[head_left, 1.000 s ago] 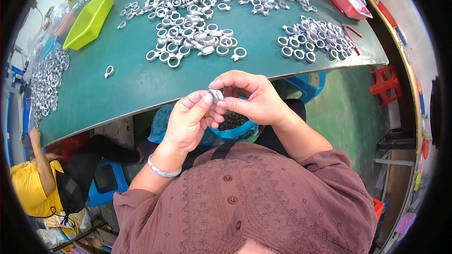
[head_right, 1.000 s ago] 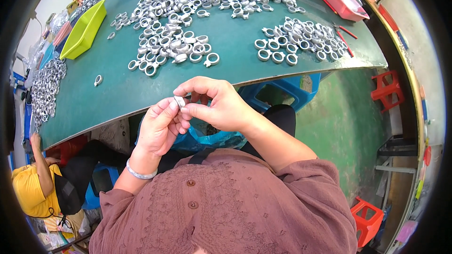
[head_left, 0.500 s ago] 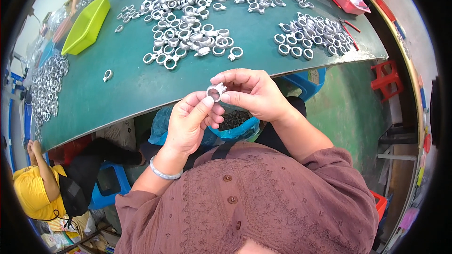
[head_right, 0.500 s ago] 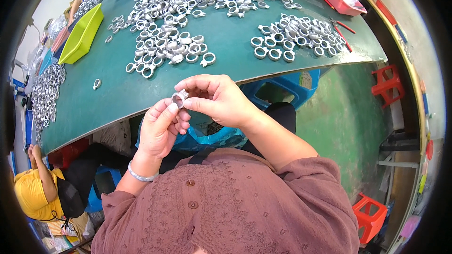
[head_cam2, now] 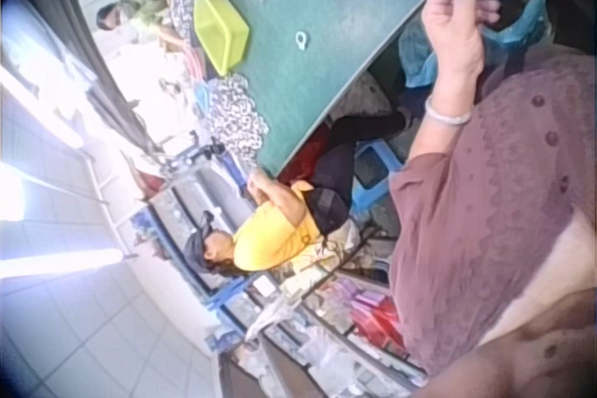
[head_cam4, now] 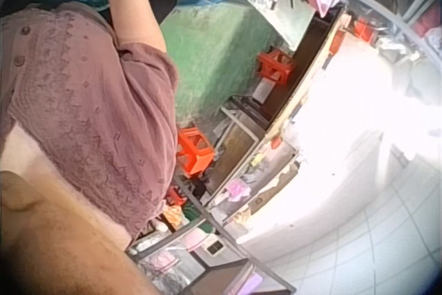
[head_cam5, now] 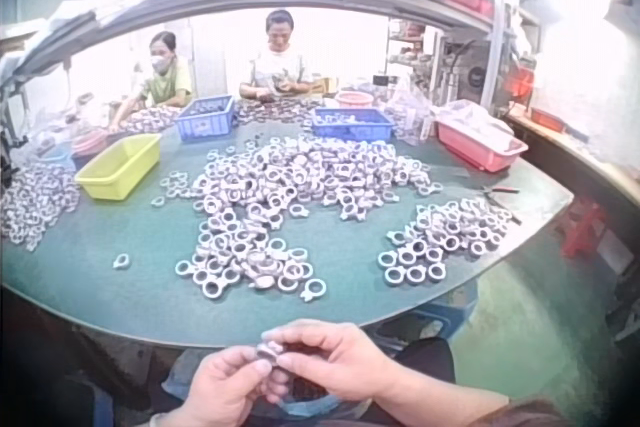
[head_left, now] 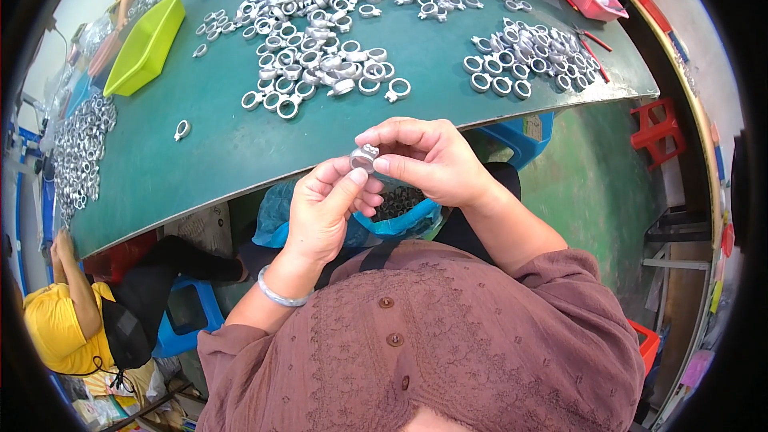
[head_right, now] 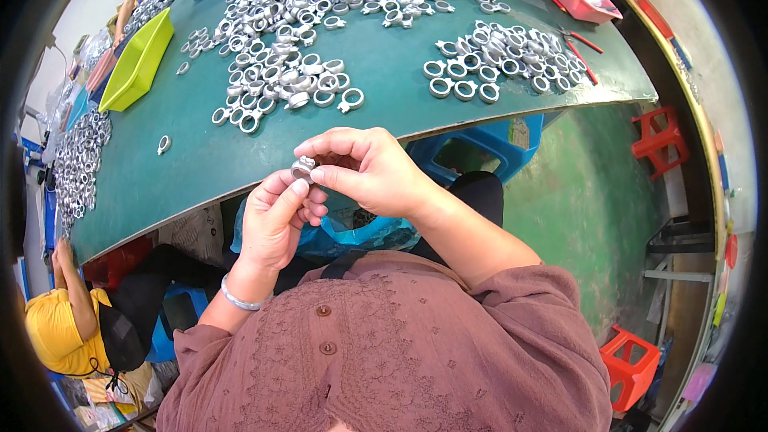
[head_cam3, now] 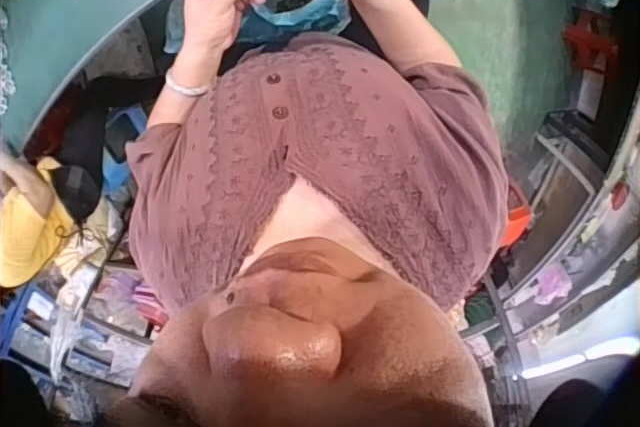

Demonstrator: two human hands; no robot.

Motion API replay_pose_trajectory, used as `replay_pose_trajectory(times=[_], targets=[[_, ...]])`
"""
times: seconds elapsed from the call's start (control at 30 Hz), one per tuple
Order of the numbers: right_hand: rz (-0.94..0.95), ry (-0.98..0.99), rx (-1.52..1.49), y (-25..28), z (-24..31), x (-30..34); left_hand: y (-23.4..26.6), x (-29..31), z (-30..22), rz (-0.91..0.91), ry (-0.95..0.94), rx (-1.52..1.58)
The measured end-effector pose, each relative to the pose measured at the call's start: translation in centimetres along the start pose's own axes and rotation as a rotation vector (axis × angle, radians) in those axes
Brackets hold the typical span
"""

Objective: The person assembles small circular metal rings with center components by hand, handling them one at a time and placing the assembled units on the table.

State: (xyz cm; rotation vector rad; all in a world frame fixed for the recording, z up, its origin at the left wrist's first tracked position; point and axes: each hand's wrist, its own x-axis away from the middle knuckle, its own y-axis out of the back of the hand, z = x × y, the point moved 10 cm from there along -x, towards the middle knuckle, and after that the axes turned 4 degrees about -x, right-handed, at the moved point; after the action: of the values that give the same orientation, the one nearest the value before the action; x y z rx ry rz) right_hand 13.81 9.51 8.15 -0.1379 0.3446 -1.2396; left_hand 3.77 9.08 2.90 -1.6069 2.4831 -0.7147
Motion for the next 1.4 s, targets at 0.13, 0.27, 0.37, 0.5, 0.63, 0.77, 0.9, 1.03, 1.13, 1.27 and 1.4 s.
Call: replay_pose_trajectory(times=[0.13, 0.27, 0.37, 0.5, 0.63, 0.77, 0.9, 1.03, 1.13, 1.27, 1.4], targets=[[0.02, 0.094, 0.203, -0.2, 1.1, 0.0, 0.1, 0.0, -0.1, -0.009, -0.02, -0.015], [-0.019, 0.107, 0.211, -0.1, 1.2, 0.0, 0.1, 0.0, -0.2, -0.017, -0.034, -0.038], [-0.027, 0.118, 0.222, 0.0, 1.3, 0.1, 0.0, 0.0, -0.4, -0.02, -0.044, -0.056], [-0.046, 0.088, 0.172, 0.2, 1.1, 0.1, -0.1, 0.0, -0.5, -0.02, -0.062, -0.084], [-0.05, 0.104, 0.262, 0.4, 1.7, 0.2, -0.3, 0.0, -0.3, -0.003, -0.061, -0.112], [-0.287, 0.133, 0.208, 5.4, 3.9, -0.2, -0.5, -0.2, -0.2, 0.019, -0.043, -0.137], [-0.586, 0.253, 0.76, 15.2, 9.8, 0.2, 0.2, 0.3, -0.2, 0.002, -0.023, -0.16], [-0.728, 0.075, 1.362, 21.0, 12.9, 1.0, 0.6, 0.4, 0.1, 0.005, -0.01, -0.184], [-0.769, 0.223, 1.811, 18.4, 14.3, 1.2, 0.7, 0.4, 0.3, 0.01, -0.008, -0.18], [-0.556, 0.336, 1.57, 13.2, 12.2, -0.4, 0.6, 0.3, 0.4, 0.009, 0.006, -0.184], [-0.129, 0.356, 1.342, 6.0, 6.7, -2.3, 0.6, 0.3, 0.4, 0.008, 0.021, -0.185]])
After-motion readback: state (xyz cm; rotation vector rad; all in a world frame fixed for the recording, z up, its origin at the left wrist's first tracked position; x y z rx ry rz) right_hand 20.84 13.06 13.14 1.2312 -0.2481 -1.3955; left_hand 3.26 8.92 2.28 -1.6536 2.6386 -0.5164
